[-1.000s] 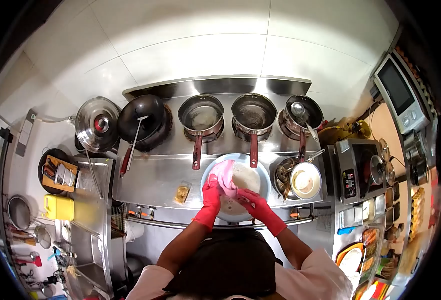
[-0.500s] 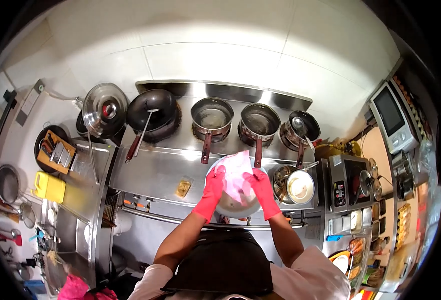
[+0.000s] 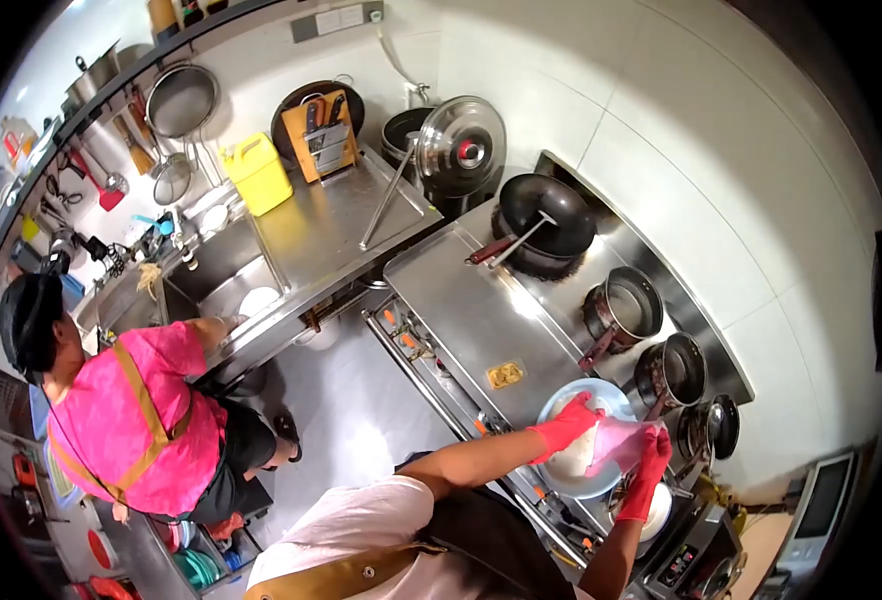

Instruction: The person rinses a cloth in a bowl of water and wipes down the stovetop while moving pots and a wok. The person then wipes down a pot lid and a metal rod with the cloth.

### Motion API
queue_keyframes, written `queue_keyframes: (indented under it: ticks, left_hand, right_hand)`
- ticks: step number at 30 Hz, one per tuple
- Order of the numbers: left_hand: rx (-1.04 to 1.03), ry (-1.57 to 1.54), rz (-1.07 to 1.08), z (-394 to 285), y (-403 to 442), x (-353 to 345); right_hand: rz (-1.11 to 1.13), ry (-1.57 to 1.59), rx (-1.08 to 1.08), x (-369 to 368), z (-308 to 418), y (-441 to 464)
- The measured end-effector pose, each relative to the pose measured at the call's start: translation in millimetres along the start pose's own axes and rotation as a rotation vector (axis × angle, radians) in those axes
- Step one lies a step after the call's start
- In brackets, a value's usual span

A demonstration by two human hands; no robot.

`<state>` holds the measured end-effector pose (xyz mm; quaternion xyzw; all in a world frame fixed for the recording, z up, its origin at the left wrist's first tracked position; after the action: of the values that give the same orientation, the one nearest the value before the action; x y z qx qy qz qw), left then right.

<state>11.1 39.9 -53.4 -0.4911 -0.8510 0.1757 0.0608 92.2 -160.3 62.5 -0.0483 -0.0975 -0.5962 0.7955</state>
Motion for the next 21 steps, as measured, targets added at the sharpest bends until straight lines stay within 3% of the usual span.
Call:
queue_keyframes:
  ticks: [5, 6, 7, 9, 10, 11, 12, 13, 14, 15, 17, 19, 21]
  left_hand:
    - [0.414, -0.665, 0.486, 38.6, -20.5, -55.2]
    - [0.474, -0.744, 0.554, 39.5, -26.7, -61.8]
    - [0.501, -0.797, 0.596, 35.6, -30.3, -63.6]
    - [0.519, -0.862, 0.637, 19.2, -36.4, -59.6]
    - [0.425, -0.885, 0.571, -18.4, -47.5, -37.2]
    - [0.332, -0.906, 0.505, -59.8, -62.3, -11.2]
    - [0.190, -0.999, 0.531, -57.5, -43.8, -13.2]
    - [0.120, -0.817, 0.504, -37.8, -25.1, -5.4]
    - [0.058, -0.632, 0.472, -29.2, -13.5, 8.0]
    - [0.022, -0.684, 0.348, -29.7, -13.3, 27.3]
    - [0.015, -0.955, 0.029, -27.6, -31.5, 84.8]
    - [-0.129, -1.044, 0.000, -10.4, -17.9, 122.5]
    - [-0.180, -0.960, -0.036, -29.8, -34.2, 177.6]
  right_hand:
    - [-0.023, -0.051, 0.012, -13.1, 8.9, -5.3]
    - [0.032, -0.073, -0.093, -27.6, 21.5, -16.8]
    - [0.019, -0.026, -0.039, -54.5, 54.0, -32.7]
    - [0.062, 0.029, 0.023, -70.7, 38.4, -35.6]
    - [0.152, 0.084, -0.143, -78.8, 11.5, -36.4]
    - [0.201, 0.157, -0.164, -104.5, 42.2, -54.0]
    - [0.192, 0.133, -0.121, -110.8, 37.0, -55.5]
    - [0.183, 0.110, -0.077, -117.4, 29.3, -54.0]
    - [0.215, 0.082, -0.115, -126.8, 23.7, -56.0]
    - [0.159, 0.169, -0.224, -130.1, 10.0, -58.8]
    - [0.225, 0.155, -0.170, -148.5, 31.5, -64.4]
    - [0.286, -0.136, 0.059, -173.2, 62.8, -62.5]
    - [0.371, -0.161, 0.142, -220.5, 88.5, -67.9]
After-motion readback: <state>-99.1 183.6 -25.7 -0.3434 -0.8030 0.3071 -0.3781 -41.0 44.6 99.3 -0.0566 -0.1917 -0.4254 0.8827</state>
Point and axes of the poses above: each hand's wrist, its own y-axis towards the middle knuckle, its own x-axis out of the back of the hand, z = x × y, the point moved 9 cm from there along y, towards the middle knuckle, and after that the axes turned 3 degrees about -y, right-handed, at the moved point
